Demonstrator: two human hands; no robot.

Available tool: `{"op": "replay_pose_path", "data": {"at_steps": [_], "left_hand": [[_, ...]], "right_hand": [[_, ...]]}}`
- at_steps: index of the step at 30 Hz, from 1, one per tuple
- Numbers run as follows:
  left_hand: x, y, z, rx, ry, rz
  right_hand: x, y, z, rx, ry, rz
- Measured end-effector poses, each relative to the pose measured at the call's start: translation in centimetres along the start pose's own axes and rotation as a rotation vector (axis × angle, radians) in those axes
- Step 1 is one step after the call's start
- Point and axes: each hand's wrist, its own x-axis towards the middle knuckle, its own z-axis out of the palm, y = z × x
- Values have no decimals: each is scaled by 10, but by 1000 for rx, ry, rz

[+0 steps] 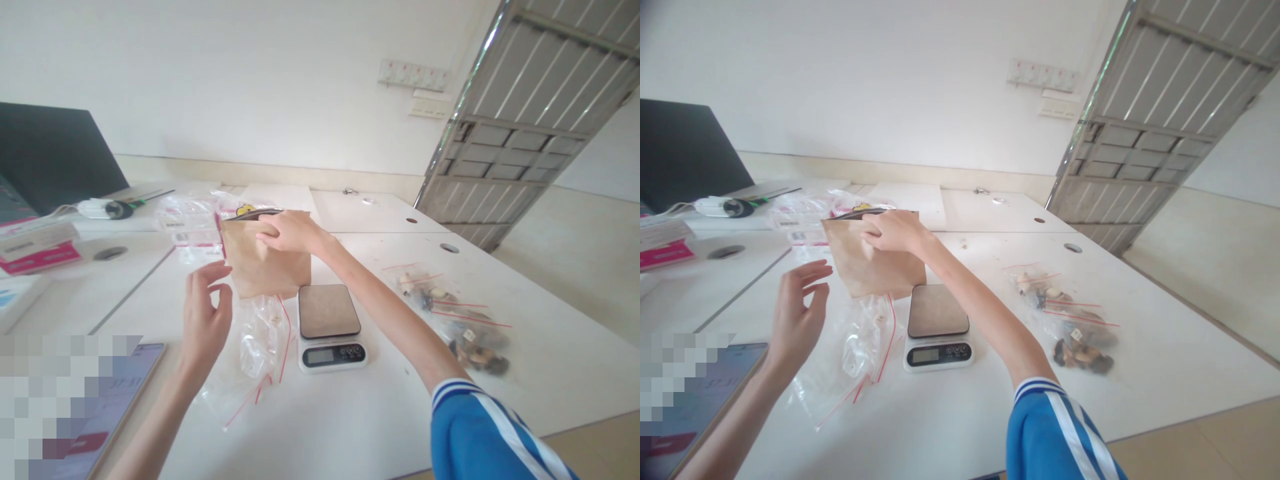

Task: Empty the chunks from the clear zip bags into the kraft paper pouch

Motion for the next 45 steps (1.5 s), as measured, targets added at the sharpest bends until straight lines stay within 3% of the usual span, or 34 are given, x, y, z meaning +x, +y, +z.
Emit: {"op": "replay_pose_path", "data": {"at_steps": [4,10,14,17,20,24,28,32,33,37,39,41,44,45], "left_hand": [[-4,-7,8,28,27,-2],[1,-22,14,-74,148,-179],[13,-34,14,-66,133,-289],[26,-47,16,-38,120,-344],[40,-60,19,0,113,-408],[58,-70,28,9,61,-442],[65,-61,45,-59,-81,-387],[57,-36,53,-198,-262,-275],[54,-29,53,-235,-307,-248],[50,-19,50,-381,-449,-125],[51,-25,49,-462,-401,-169],[52,-36,45,-506,-269,-296],[50,-55,32,-470,-107,-406],[49,-60,28,-453,-72,-410]], "right_hand": [[-3,-3,8,16,71,-20],[-10,7,8,1,197,-6],[-34,29,-16,-62,419,119],[-65,43,-44,-176,678,239],[-103,48,-69,-271,847,328],[-150,50,-87,-382,801,487],[-170,53,-93,-444,693,496],[-146,49,-82,-456,669,406],[-133,44,-76,-438,689,366],[-66,13,-48,-160,524,102],[-35,3,-35,-3,467,-43],[-11,9,-21,162,521,-102],[14,45,11,391,812,118],[19,60,27,439,814,225]]}}
